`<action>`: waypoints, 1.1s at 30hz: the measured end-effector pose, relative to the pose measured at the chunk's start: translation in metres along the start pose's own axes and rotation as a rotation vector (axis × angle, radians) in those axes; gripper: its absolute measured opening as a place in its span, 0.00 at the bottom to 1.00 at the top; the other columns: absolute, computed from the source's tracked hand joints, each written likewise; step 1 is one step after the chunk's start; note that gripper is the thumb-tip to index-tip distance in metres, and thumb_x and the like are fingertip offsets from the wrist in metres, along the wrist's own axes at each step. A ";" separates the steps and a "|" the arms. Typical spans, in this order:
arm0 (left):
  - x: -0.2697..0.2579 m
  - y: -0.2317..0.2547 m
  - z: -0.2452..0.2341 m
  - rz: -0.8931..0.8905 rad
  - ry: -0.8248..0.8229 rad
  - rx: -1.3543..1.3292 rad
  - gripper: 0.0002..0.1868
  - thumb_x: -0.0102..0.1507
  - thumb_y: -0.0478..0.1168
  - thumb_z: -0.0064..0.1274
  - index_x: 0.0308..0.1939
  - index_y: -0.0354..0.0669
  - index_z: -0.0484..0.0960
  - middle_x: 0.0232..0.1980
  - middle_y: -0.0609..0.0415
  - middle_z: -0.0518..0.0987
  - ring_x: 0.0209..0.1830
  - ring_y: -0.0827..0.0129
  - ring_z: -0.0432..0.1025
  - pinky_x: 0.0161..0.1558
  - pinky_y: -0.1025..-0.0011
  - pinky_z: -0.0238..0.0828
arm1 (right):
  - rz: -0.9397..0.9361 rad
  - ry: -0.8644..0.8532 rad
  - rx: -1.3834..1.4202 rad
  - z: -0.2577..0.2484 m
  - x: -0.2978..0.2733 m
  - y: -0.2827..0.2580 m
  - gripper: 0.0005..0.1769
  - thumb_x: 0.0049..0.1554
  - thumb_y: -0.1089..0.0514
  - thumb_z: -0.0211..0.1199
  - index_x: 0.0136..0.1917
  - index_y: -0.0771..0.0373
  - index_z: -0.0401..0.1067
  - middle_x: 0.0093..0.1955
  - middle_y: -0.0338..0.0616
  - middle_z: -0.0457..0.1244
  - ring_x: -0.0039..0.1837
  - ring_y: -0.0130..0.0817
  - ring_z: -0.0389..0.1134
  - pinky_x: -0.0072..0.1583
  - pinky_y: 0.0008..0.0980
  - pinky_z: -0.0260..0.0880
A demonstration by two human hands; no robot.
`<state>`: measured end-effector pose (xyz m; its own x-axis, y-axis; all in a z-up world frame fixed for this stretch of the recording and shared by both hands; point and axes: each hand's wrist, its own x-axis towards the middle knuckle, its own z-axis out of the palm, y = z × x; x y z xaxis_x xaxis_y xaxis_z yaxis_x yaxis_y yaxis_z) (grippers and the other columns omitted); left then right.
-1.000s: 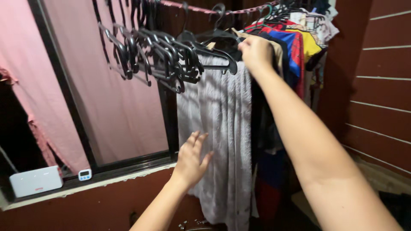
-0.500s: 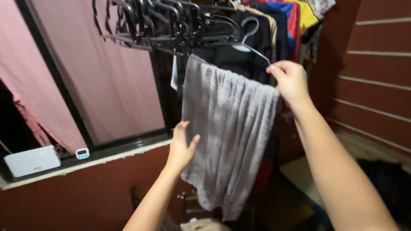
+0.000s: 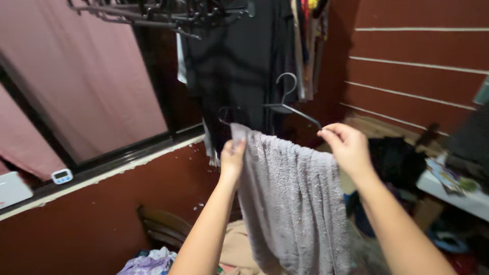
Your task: The person removes multiple garments from a hanging rack, one at a time, and places them on a chair. Items handled include a green polo shirt, black tank top, red shorts, light blue dress, purple shirt, gray shorts, black shorts, green t-shirt, white tank top, pink dress, beige long-sleeve shirt, gray towel, black pants, gray t-shirt, and a white towel. The person uses only their hands and plastic hangers.
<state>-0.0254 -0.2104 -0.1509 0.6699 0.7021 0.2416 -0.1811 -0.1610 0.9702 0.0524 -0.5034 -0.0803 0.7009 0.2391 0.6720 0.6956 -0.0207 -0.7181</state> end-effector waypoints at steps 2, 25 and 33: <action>-0.030 0.007 0.010 -0.180 -0.247 -0.334 0.28 0.64 0.53 0.57 0.60 0.35 0.79 0.52 0.44 0.83 0.53 0.55 0.75 0.57 0.59 0.71 | -0.142 0.073 -0.077 0.006 -0.025 -0.006 0.09 0.61 0.58 0.65 0.49 0.66 0.79 0.40 0.36 0.71 0.41 0.18 0.68 0.43 0.22 0.67; -0.127 0.021 -0.009 -0.075 -0.813 -0.052 0.26 0.48 0.32 0.60 0.52 0.34 0.81 0.48 0.52 0.82 0.49 0.66 0.76 0.54 0.69 0.73 | 0.207 0.031 -0.212 0.050 -0.123 0.112 0.11 0.56 0.53 0.66 0.48 0.62 0.80 0.39 0.50 0.72 0.42 0.42 0.73 0.46 0.36 0.71; -0.108 0.109 -0.138 -0.143 -0.690 -0.054 0.30 0.48 0.33 0.61 0.56 0.32 0.80 0.51 0.50 0.84 0.49 0.63 0.77 0.55 0.65 0.74 | 0.669 0.044 -0.649 0.029 -0.183 0.283 0.16 0.55 0.40 0.66 0.50 0.49 0.83 0.47 0.47 0.73 0.51 0.49 0.75 0.54 0.45 0.73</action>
